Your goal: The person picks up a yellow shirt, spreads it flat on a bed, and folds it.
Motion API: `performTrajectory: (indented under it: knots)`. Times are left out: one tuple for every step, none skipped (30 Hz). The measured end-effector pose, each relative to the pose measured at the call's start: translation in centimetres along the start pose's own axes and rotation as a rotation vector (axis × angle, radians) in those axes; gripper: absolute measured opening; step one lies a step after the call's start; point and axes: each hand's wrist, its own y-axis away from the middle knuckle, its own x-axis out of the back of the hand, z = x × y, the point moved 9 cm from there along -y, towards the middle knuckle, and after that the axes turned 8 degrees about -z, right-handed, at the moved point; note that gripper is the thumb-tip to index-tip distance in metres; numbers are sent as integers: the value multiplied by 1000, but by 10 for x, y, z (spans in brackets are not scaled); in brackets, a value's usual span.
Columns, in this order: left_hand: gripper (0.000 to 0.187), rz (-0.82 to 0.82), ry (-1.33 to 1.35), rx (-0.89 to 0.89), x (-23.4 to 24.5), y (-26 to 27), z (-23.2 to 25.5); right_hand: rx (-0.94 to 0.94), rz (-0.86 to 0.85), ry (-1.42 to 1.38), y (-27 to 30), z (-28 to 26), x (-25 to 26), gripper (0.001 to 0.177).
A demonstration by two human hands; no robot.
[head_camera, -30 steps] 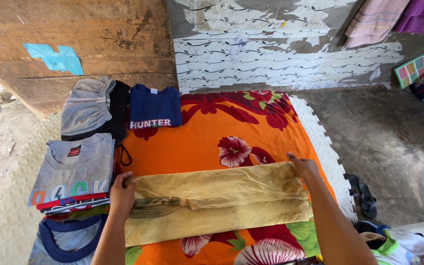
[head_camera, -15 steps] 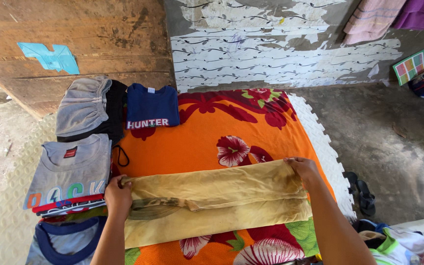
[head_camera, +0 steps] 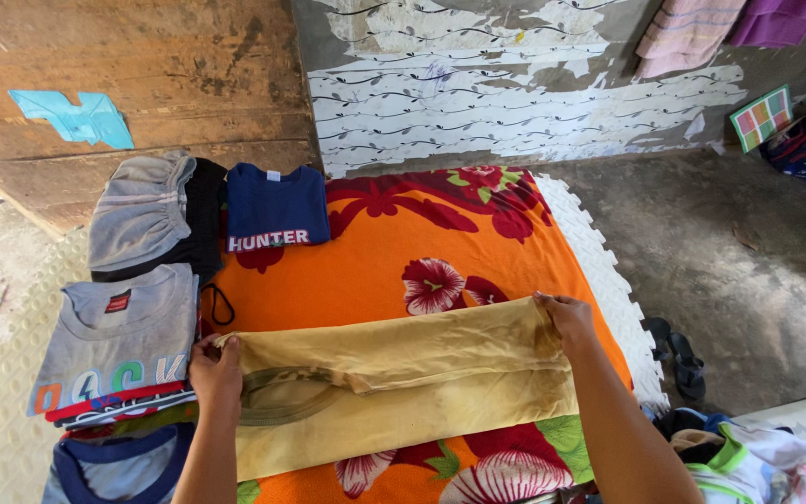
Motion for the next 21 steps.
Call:
performTrajectory:
  knots:
    - [34, 14, -90, -71, -1, 4, 14, 1, 28, 32, 2, -1, 3, 33]
    - [34, 12, -90, -72, -2, 7, 21, 1, 30, 31, 2, -2, 2, 33]
    - [31, 17, -96, 72, -1, 11, 14, -13, 38, 42, 2, -1, 2, 33]
    - [28, 19, -102, 216, -1, 14, 4, -26, 45, 53, 2, 0, 3, 34]
    - [28, 20, -102, 216, -1, 14, 5, -26, 45, 53, 0, 0, 2, 34]
    - [31, 39, -199, 237, 2, 14, 2, -29, 35, 22, -1, 1, 0, 33]
    - [34, 58, -296, 257, 6, 12, -2, -32, 26, -10, -2, 2, -3, 33]
    - [34, 58, -297, 257, 8, 9, -7, -33, 26, -11, -1, 2, -5, 33]
    - [38, 71, -439, 181, 9, 5, -2, -25, 65, 96, 1, -1, -2, 36]
    - [42, 83, -581, 104, 9, 2, 5, -17, 104, 203, 4, -6, 0, 39]
    - [42, 80, -581, 104, 8, 1, 5, -18, 106, 203, 7, -7, -2, 39]
    - [44, 91, -658, 131, 7, 1, 7, -79, 182, 347, 11, -6, 0, 41]
    - [46, 103, -735, 159, 5, 3, 12, -139, 257, 491, 15, -6, 4, 43]
    - [46, 102, -735, 159, 2, 7, 18, -139, 258, 491, 14, -6, 4, 43]
    - [45, 84, -798, 216, 0, 12, 21, -96, 277, 578, 12, -10, 2, 45]
    - [44, 67, -861, 273, -1, 17, 25, -51, 295, 664, 10, -14, 0, 47]
    - [44, 66, -862, 272, -3, 21, 32, -52, 295, 663, 8, -11, -1, 47]
    - [48, 45, -890, 239, -7, 25, 39, -42, 291, 691, 7, -11, -3, 49]
    - [52, 21, -917, 206, -12, 27, 46, -32, 289, 721, 7, -13, -4, 50]
    - [52, 20, -916, 205, -15, 30, 51, -32, 291, 721, 9, -15, -3, 50]
    - [56, 0, -1055, 131, -24, 35, 61, -28, 301, 765, 13, -19, -3, 51]
